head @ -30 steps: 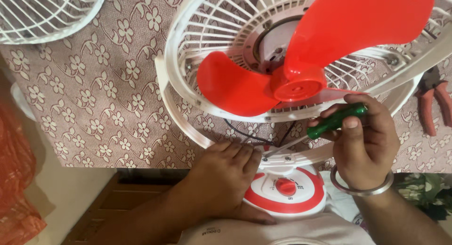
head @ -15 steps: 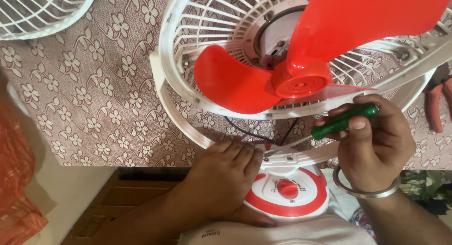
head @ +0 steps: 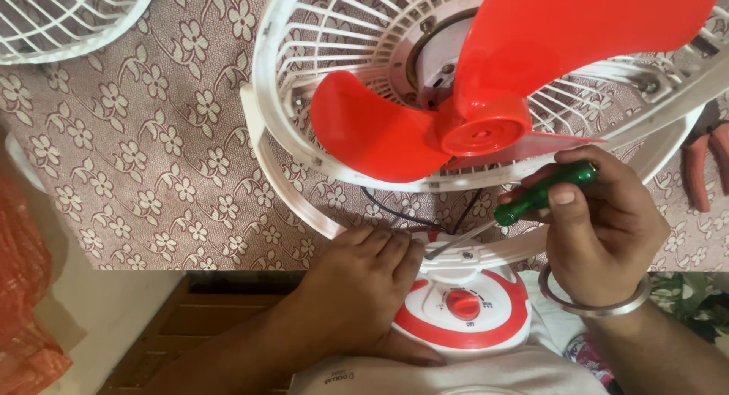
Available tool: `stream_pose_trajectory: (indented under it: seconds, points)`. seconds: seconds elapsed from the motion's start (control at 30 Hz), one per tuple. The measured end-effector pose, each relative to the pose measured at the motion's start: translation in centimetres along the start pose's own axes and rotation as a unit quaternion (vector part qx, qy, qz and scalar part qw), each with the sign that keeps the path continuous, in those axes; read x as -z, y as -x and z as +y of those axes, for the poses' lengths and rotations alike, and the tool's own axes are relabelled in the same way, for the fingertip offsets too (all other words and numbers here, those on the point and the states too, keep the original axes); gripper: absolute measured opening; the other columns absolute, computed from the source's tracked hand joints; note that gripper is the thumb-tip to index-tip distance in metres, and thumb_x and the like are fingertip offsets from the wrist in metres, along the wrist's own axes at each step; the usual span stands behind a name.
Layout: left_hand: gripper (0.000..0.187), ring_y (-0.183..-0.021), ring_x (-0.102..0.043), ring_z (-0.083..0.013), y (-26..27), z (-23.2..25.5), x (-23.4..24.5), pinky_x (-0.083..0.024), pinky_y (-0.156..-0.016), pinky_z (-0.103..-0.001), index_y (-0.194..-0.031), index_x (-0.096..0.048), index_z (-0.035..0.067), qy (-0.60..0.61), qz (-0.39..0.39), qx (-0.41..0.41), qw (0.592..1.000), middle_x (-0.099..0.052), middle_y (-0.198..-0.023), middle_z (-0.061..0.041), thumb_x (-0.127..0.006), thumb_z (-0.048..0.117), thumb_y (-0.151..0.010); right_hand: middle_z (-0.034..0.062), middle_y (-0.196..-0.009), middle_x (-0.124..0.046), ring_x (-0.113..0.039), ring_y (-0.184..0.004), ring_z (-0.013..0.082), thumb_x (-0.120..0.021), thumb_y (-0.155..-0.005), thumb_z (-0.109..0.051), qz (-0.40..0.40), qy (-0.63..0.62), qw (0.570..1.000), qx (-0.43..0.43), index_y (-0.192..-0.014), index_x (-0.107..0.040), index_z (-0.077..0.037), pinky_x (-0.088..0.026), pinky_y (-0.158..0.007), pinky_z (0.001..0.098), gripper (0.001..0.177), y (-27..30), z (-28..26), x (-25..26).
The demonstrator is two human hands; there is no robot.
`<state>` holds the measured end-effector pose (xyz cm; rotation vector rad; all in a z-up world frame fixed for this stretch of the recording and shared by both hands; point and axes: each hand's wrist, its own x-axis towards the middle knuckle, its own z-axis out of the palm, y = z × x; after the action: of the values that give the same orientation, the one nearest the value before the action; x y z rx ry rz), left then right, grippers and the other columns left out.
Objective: The person assembles a small table fan by attaching the front grille to the base and securing the red fan blades with a screwdriver. They tighten screws on the base and the blade hub to complete the assembly.
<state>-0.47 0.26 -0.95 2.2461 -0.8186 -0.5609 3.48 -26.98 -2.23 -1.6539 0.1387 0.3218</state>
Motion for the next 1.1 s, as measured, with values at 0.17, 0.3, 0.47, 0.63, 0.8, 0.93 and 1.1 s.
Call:
stream_pose_trajectory:
  seconds: [0.17,0.3,0.47,0.63,0.8,0.93,1.1]
  points:
    - [0.115,-0.094,-0.07,-0.0323,0.2,-0.1,0.1,-0.053,-0.092,-0.038,-0.12,-0.065,-0.014,-0.016,0.023,-0.012,1.0,-0.071,-0.104,-0.023,-0.051,0.092,-0.078,0.0192,-0.102,-0.07,-0.076,-0.091,0.0256,-0.052,-0.118,-0.015,-0.022,0.005,1.0,0.013,-0.134,-0.051,0.01,-0.067,-0.084,0.0357,0.029,-0.1,-0.1,0.0]
    - [0.115,-0.093,-0.07,-0.0325,0.0,0.1,0.0,-0.052,-0.09,-0.039,-0.12,-0.065,-0.014,-0.008,0.014,-0.007,1.0,-0.072,-0.103,-0.022,-0.051,0.092,-0.076,0.0195,-0.107,-0.069,-0.075,-0.095,0.0265,-0.049,-0.119,-0.015,-0.04,-0.015,0.999,-0.006,-0.141,-0.047,0.01,-0.066,-0.086,0.0374,0.034,-0.2,-0.3,0.1]
    - [0.115,-0.094,-0.07,-0.0325,-0.2,0.0,0.0,-0.053,-0.091,-0.038,-0.119,-0.065,-0.014,-0.011,0.012,-0.009,1.0,-0.072,-0.104,-0.023,-0.051,0.092,-0.075,0.0195,-0.109,-0.068,-0.075,-0.099,0.0272,-0.046,-0.117,-0.014,-0.094,-0.012,0.995,-0.01,-0.15,-0.043,0.01,-0.066,-0.09,0.0384,0.041,-1.2,-1.1,0.3]
    - [0.113,-0.095,-0.07,-0.0349,-0.4,0.1,0.1,-0.053,-0.092,-0.041,-0.117,-0.065,-0.015,0.002,-0.008,-0.009,1.0,-0.071,-0.102,-0.023,-0.053,0.091,-0.077,0.0133,-0.104,-0.075,-0.079,-0.093,0.0189,-0.046,-0.111,-0.016,-0.183,0.102,0.969,0.134,-0.146,-0.045,0.007,-0.063,-0.079,0.0297,0.042,-3.5,-2.3,-0.5]
    - [0.113,-0.096,-0.069,-0.0393,-0.5,0.3,0.7,-0.052,-0.09,-0.042,-0.119,-0.065,-0.016,-0.006,0.009,-0.02,1.0,-0.071,-0.107,-0.028,-0.06,0.088,-0.074,0.0098,-0.102,-0.075,-0.078,-0.093,0.0174,-0.048,-0.11,-0.009,-0.251,0.165,0.941,0.155,-0.15,-0.041,0.006,-0.062,-0.081,0.0293,0.044,-4.7,-4.4,-2.5]
    - [0.114,-0.097,-0.068,-0.0407,-0.6,0.6,1.0,-0.051,-0.09,-0.044,-0.118,-0.065,-0.016,-0.015,-0.006,-0.01,1.0,-0.071,-0.106,-0.029,-0.06,0.088,-0.073,0.0064,-0.098,-0.076,-0.077,-0.082,0.0132,-0.052,-0.107,-0.006,-0.264,0.188,0.935,0.143,-0.144,-0.043,0.005,-0.061,-0.07,0.0258,0.04,-6.6,-3.9,-4.0]
    - [0.122,-0.096,-0.067,-0.0374,-0.8,0.6,0.8,-0.048,-0.09,-0.045,-0.125,-0.06,-0.017,-0.014,-0.118,0.013,0.993,-0.069,-0.107,-0.028,-0.052,0.093,-0.073,0.0089,-0.099,-0.073,-0.077,-0.085,0.0159,-0.053,-0.107,-0.005,-0.254,0.187,0.943,0.107,-0.137,-0.047,0.003,-0.062,-0.074,0.0289,0.032,-6.4,-3.9,-4.2]
